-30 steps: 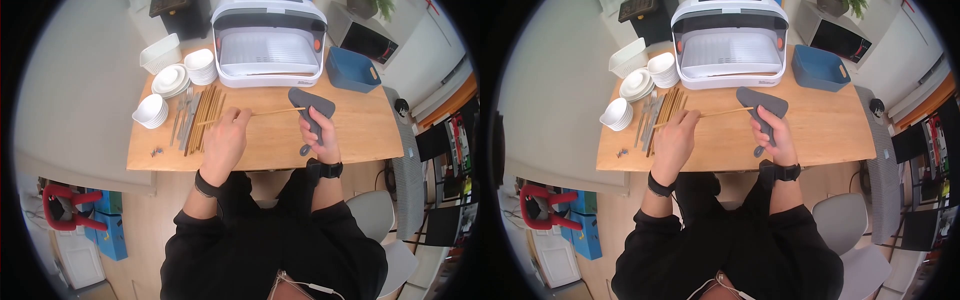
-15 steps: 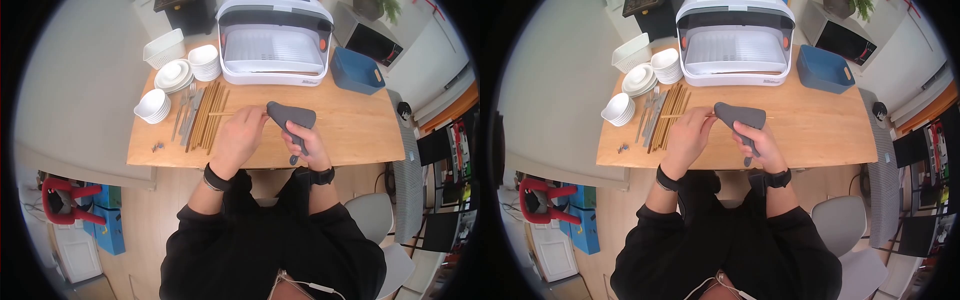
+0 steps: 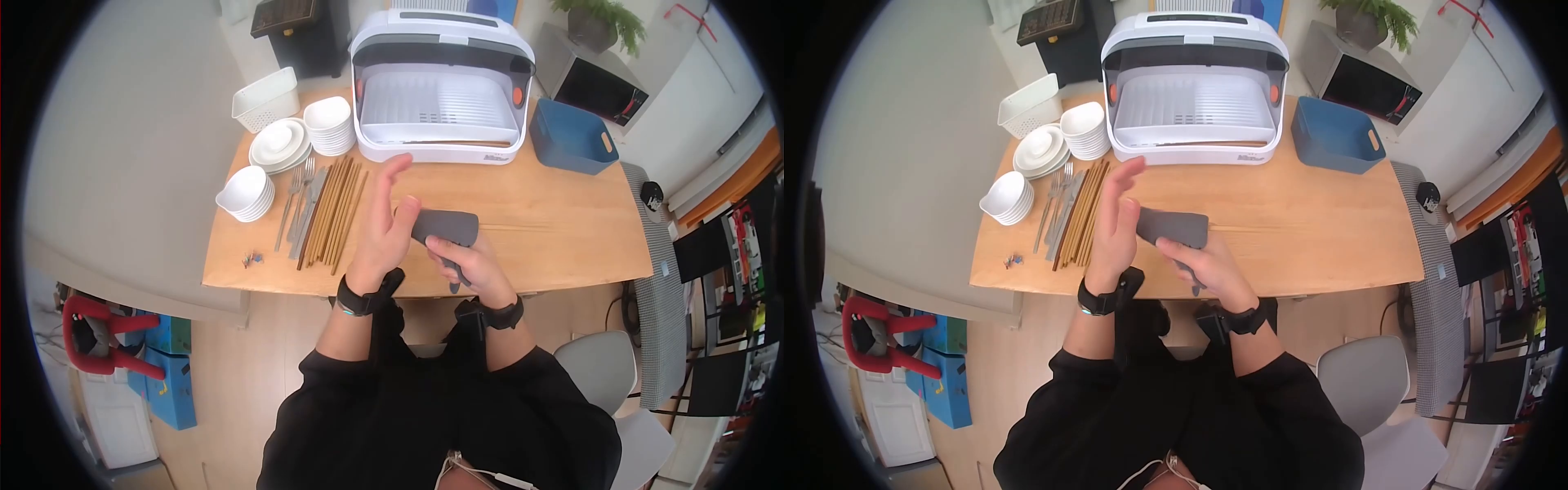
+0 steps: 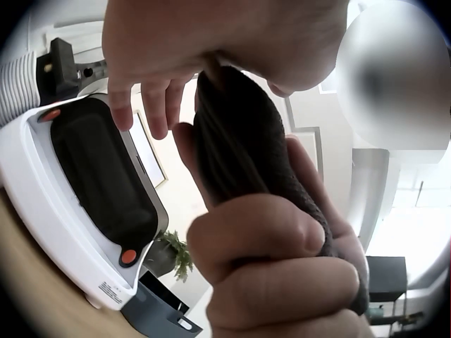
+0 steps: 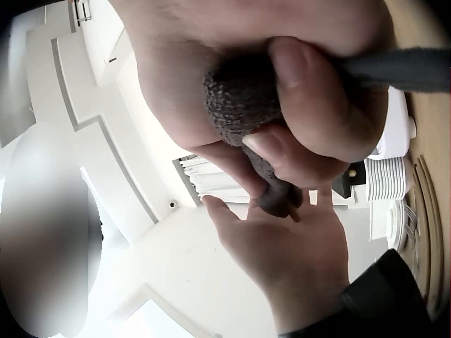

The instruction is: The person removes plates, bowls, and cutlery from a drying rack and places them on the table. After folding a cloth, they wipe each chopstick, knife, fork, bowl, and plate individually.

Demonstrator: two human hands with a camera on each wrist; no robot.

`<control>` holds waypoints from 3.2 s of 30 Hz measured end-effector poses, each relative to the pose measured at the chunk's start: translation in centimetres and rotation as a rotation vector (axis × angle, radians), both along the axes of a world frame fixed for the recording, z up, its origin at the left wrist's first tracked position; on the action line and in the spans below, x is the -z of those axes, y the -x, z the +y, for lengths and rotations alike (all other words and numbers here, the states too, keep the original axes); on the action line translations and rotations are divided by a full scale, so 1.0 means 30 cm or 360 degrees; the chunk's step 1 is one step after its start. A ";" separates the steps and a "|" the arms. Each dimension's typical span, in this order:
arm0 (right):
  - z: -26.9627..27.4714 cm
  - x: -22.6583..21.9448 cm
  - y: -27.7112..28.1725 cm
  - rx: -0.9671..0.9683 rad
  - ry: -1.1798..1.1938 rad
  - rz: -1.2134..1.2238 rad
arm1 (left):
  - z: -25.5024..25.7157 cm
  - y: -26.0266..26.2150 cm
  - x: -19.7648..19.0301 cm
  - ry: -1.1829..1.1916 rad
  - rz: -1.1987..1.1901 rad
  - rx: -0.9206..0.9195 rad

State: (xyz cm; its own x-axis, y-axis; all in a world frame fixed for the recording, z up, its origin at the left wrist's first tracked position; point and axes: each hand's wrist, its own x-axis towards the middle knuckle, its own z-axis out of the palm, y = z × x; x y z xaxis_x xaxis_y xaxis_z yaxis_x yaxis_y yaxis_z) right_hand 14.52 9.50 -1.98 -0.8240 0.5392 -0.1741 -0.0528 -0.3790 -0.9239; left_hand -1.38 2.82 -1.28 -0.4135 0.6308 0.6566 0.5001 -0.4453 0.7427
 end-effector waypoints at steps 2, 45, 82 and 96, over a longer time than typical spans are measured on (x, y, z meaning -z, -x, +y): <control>0.039 0.018 0.003 0.0114 -0.0123 -0.0104 | -0.035 -0.006 -0.064 0.0013 0.0323 -0.0199; 0.251 0.017 -0.242 0.1278 -0.0470 0.0034 | 0.036 0.309 0.305 0.1633 0.0723 -0.1030; 0.079 0.047 -0.064 0.0043 0.0344 0.0227 | -0.131 0.037 -0.061 0.0356 0.0879 -0.0497; 0.047 -0.015 0.026 0.0303 -0.0641 -0.0454 | -0.089 -0.028 -0.135 -0.0004 0.0871 -0.0489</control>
